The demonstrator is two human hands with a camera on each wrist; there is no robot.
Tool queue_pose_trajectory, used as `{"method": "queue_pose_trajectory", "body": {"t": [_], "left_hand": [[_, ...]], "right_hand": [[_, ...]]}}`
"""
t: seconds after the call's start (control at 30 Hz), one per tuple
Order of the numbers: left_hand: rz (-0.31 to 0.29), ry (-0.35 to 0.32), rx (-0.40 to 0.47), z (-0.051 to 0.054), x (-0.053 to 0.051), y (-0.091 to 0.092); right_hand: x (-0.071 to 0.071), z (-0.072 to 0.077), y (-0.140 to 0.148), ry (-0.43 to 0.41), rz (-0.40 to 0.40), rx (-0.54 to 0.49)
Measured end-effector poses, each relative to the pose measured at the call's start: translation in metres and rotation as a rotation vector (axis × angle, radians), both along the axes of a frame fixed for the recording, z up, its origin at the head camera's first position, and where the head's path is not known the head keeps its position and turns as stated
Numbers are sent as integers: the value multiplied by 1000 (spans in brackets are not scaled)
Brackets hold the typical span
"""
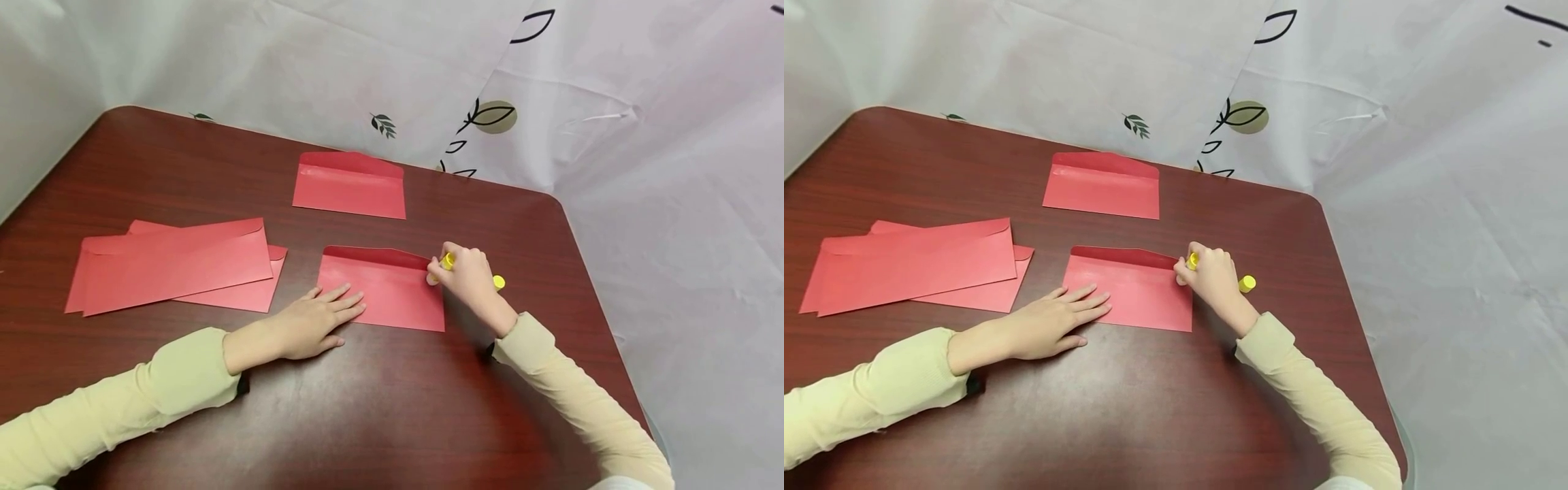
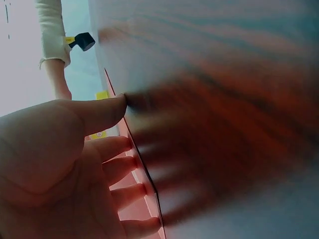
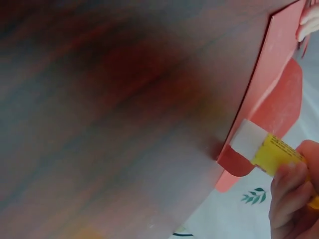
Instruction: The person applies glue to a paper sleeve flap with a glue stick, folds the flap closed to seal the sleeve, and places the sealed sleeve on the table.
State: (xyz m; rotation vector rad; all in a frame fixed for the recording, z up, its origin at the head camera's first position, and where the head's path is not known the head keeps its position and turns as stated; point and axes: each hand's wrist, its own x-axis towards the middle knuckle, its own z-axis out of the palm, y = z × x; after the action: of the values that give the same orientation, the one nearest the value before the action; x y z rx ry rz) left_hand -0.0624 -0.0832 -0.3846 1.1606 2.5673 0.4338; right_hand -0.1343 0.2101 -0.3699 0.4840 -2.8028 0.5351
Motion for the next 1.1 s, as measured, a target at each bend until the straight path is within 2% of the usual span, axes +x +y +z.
{"method": "queue_pose_trajectory", "body": {"t": [0.33, 0.5, 1.1], "left_hand": [[10, -9, 3, 0, 0, 1], [10, 1, 0, 1, 0, 1], [17, 13, -13, 2, 0, 2]], "right_hand": [[1, -3, -8, -42, 38, -47], [-2, -3, -17, -61, 69, -35], [-10, -3, -47, -51, 158, -41]]}}
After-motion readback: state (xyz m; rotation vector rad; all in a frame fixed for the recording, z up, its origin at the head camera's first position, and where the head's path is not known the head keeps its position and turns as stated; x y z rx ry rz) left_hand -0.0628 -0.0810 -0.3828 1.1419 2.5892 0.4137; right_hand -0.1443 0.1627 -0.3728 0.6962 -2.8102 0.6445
